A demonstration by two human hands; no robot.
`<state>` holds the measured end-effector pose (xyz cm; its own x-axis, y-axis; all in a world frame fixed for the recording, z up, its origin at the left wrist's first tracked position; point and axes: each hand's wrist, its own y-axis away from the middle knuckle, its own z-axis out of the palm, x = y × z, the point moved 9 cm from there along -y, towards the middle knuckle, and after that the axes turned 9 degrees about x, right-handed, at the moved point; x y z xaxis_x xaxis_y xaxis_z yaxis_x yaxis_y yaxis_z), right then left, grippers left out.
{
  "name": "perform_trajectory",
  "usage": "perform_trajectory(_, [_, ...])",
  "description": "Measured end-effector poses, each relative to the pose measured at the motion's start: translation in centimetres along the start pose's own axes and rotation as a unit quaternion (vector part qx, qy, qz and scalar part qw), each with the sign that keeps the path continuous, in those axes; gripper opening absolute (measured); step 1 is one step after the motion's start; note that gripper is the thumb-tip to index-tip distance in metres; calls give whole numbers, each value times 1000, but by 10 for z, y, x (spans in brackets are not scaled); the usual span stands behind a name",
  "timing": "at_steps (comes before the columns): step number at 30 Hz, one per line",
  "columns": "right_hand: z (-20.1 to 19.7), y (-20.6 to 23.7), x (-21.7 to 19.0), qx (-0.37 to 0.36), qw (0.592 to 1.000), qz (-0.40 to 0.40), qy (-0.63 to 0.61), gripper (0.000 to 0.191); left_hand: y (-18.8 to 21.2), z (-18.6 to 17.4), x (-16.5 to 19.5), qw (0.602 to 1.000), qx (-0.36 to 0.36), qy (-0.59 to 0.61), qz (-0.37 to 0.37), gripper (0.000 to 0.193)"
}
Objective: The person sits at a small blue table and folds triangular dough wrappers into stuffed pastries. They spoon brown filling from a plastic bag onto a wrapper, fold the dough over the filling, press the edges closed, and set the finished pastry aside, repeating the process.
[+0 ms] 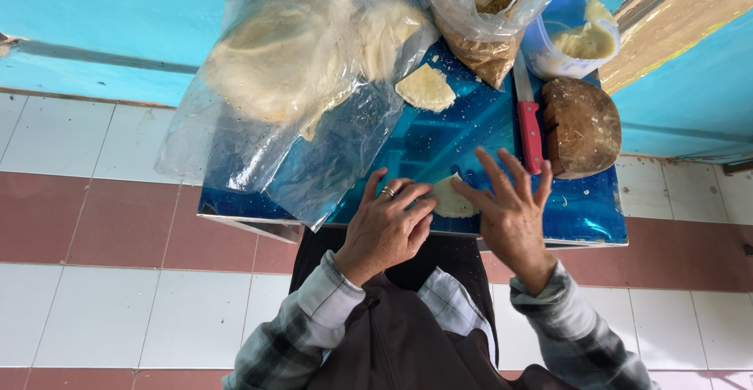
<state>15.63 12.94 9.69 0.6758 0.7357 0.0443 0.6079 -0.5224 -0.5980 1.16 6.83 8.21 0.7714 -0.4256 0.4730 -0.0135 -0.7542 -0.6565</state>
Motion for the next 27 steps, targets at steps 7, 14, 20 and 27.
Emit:
perform_trajectory(7, [6,0,28,-1,987,93,-131,48,-1,1,0,1000,-4,-7,-4,18])
perform_trajectory(14, [-8,20,17,8,997,75,-30,46,2,0,0,1000,0,-7,-5,20])
perform_trajectory(20, [-21,-15,26,36,997,26,-69,27,-4,-7,4,1000,14,-5,-2,19])
perform_trajectory(27, [-22,-148,112,110,992,-36,-55,20,-1,-9,4,1000,11,24,-7,21])
